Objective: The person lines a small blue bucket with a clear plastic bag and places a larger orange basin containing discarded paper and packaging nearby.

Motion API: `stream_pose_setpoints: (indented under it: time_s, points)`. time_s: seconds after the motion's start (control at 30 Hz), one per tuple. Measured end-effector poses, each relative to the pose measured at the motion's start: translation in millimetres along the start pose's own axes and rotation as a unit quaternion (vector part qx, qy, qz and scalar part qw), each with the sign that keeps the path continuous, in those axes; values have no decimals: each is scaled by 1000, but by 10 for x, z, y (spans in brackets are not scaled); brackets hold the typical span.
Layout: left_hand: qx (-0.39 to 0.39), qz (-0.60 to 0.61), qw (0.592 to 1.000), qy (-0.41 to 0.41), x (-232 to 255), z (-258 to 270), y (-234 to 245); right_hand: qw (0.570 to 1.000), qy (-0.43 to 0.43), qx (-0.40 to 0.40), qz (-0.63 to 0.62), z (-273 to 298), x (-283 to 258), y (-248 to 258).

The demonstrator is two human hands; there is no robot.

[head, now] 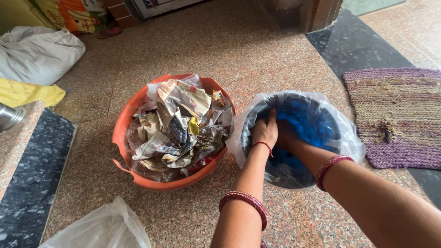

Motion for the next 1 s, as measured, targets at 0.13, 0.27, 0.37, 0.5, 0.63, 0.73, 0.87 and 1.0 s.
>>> stream_pose_setpoints:
  time_s: [0.13, 0.27, 0.37, 0.5, 0.63, 0.73, 0.87, 1.0]
  points:
    - [-7, 1, 1000, 1, 36, 17, 63, 1000, -20, -16, 0, 31, -80, 37]
    - [-13, -9, 1000, 3, 63, 38, 110, 999, -13, 8, 39, 38, -105, -39]
    - [-15, -5, 1000, 2, 71, 42, 129, 999, -20, 14, 39, 10, -47, -120]
    - [-15, -2, 1000, -4, 103, 66, 148, 999, 5, -19, 39, -7, -27, -80]
    - [-17, -9, 1000, 7, 128, 52, 175, 998, -2, -37, 46, -14, -104, 12]
    - [-17, -30, 999, 0, 124, -38, 130, 998, -15, -43, 48, -28, -177, 152]
    - [-22, -51, 998, -3, 171, -206, 29, 999, 13, -28, 43, -87, -204, 322]
    - [-25, -40, 999, 9, 253, -251, -27, 999, 20, -17, -37, -135, -84, 323]
Point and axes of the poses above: each hand's wrist, its own z-axis away from the middle knuckle, its own y-axis out of the back of the hand, x = y × z, the point moved 1 cm from there along -z, towards the middle knuckle, and after that the axes turned 1 degree about -y, right-handed, at the moved point
